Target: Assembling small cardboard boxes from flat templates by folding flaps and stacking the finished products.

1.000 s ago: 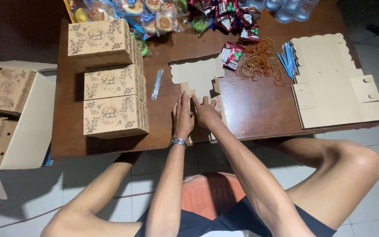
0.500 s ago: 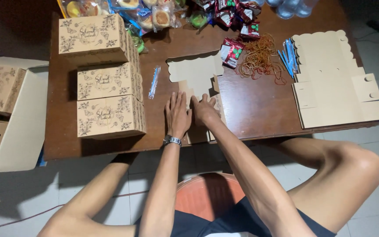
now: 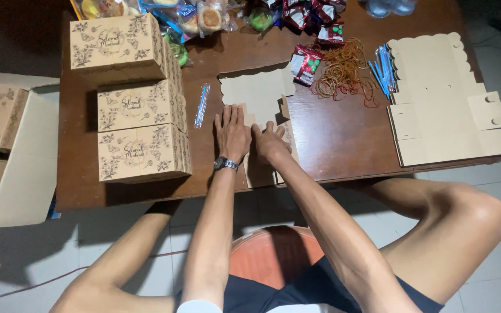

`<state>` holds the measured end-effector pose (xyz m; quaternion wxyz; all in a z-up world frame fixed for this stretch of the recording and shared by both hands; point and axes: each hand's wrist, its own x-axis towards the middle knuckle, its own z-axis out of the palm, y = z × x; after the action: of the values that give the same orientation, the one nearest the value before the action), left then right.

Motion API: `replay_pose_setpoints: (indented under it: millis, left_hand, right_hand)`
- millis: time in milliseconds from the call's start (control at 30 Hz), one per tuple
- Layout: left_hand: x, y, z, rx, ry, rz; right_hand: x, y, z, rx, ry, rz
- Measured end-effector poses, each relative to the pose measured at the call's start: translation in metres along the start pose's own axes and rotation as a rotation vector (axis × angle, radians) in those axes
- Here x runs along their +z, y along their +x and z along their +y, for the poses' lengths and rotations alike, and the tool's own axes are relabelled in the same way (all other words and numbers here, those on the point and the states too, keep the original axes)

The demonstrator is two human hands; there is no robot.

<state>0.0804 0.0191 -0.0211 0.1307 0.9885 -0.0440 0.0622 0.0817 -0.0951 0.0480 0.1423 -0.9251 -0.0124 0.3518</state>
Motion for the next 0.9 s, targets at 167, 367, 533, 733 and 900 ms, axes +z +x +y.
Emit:
replay_pose_setpoints:
  millis: [167, 367, 533, 733, 900]
  left_hand:
    - [0.003, -0.020, 0.006, 0.005, 0.022, -0.001]
    - [-0.007, -0.054, 0.008, 0.035, 0.047, -0.001]
    - [-0.005, -0.063, 0.008, 0.037, 0.035, 0.003]
    - [-0.006, -0.056, 0.008, 0.052, 0.053, -0.003]
    - [-0.024, -0.045, 0.013, 0.033, -0.031, -0.001]
  right_hand:
    - [0.001, -0.002, 0.002, -0.022, 0.036, 0.016]
    - [-0.010, -0.022, -0.005, -0.023, 0.032, 0.021]
    - [-0.009, -0.020, -0.004, -0.022, 0.020, 0.017]
    - [-0.010, -0.012, -0.004, -0.007, -0.001, -0.009]
    - [-0.007, 0.000, 0.003, -0.026, -0.037, 0.019]
